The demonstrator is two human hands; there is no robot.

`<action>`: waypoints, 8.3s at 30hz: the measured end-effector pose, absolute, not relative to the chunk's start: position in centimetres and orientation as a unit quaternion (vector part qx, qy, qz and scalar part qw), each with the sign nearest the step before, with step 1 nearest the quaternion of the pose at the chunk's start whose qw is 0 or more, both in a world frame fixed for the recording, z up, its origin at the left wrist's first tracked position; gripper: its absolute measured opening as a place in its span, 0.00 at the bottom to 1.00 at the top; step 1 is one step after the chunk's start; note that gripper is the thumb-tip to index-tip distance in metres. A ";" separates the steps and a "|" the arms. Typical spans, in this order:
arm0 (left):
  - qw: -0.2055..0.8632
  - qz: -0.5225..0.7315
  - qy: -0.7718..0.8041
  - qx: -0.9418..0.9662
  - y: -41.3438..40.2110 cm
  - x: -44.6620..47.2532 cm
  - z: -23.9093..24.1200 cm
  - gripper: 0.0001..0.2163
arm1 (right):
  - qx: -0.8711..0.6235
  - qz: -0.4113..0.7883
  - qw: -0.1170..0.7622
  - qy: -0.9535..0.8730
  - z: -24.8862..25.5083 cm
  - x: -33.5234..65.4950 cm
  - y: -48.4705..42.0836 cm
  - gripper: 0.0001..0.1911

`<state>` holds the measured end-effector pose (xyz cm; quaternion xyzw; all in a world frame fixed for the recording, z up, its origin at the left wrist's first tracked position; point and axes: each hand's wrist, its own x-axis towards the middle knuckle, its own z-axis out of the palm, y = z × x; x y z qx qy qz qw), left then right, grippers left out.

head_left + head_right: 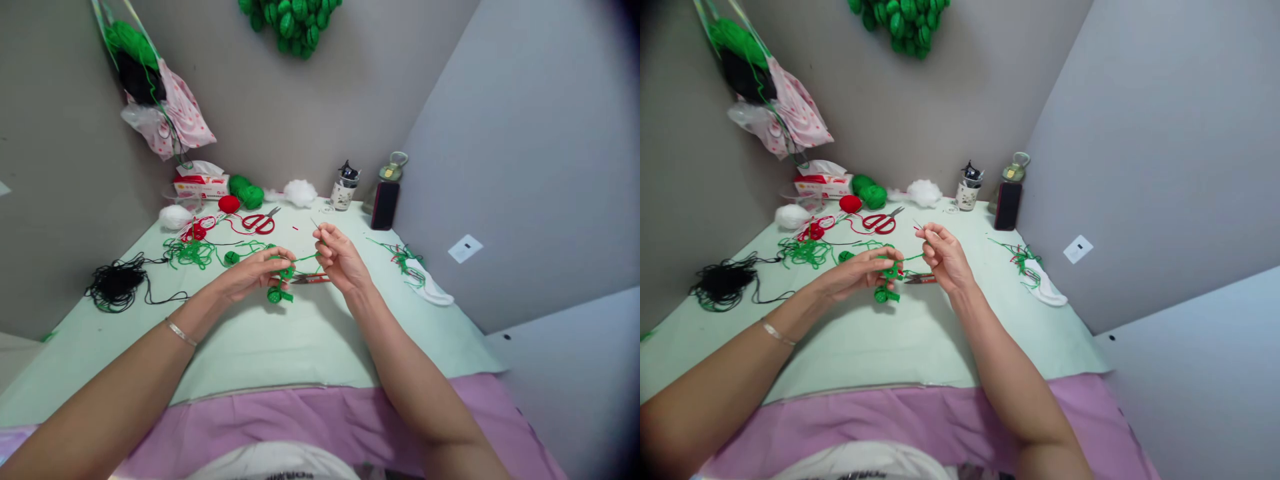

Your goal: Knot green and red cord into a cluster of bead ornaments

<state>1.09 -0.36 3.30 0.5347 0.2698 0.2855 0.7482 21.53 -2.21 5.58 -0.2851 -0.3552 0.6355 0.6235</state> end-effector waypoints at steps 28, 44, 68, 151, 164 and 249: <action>0.654 0.386 0.308 0.573 0.6 0.9 2.8 0.12 | -0.307 0.549 0.696 -0.345 6.3 23.0 -1.8 0.14; 0.631 0.438 0.325 0.552 0.1 1.3 3.0 0.11 | -0.420 0.458 0.561 -0.547 4.3 19.9 -2.7 0.09; 0.598 0.477 0.340 0.548 -0.1 2.2 2.2 0.12 | -0.434 0.453 0.511 -0.588 3.6 18.5 -3.1 0.06; 0.759 0.387 0.249 0.460 0.4 1.0 3.1 0.08 | -0.418 0.316 0.450 -0.723 4.8 20.9 -3.3 0.09; 0.789 0.376 0.221 0.432 -0.1 1.1 3.7 0.07 | -0.388 0.241 0.441 -0.772 4.8 21.5 -3.1 0.10; 0.689 0.345 0.330 0.545 -0.9 2.1 2.6 0.13 | -0.452 0.432 0.456 -0.634 5.1 20.9 -3.1 0.11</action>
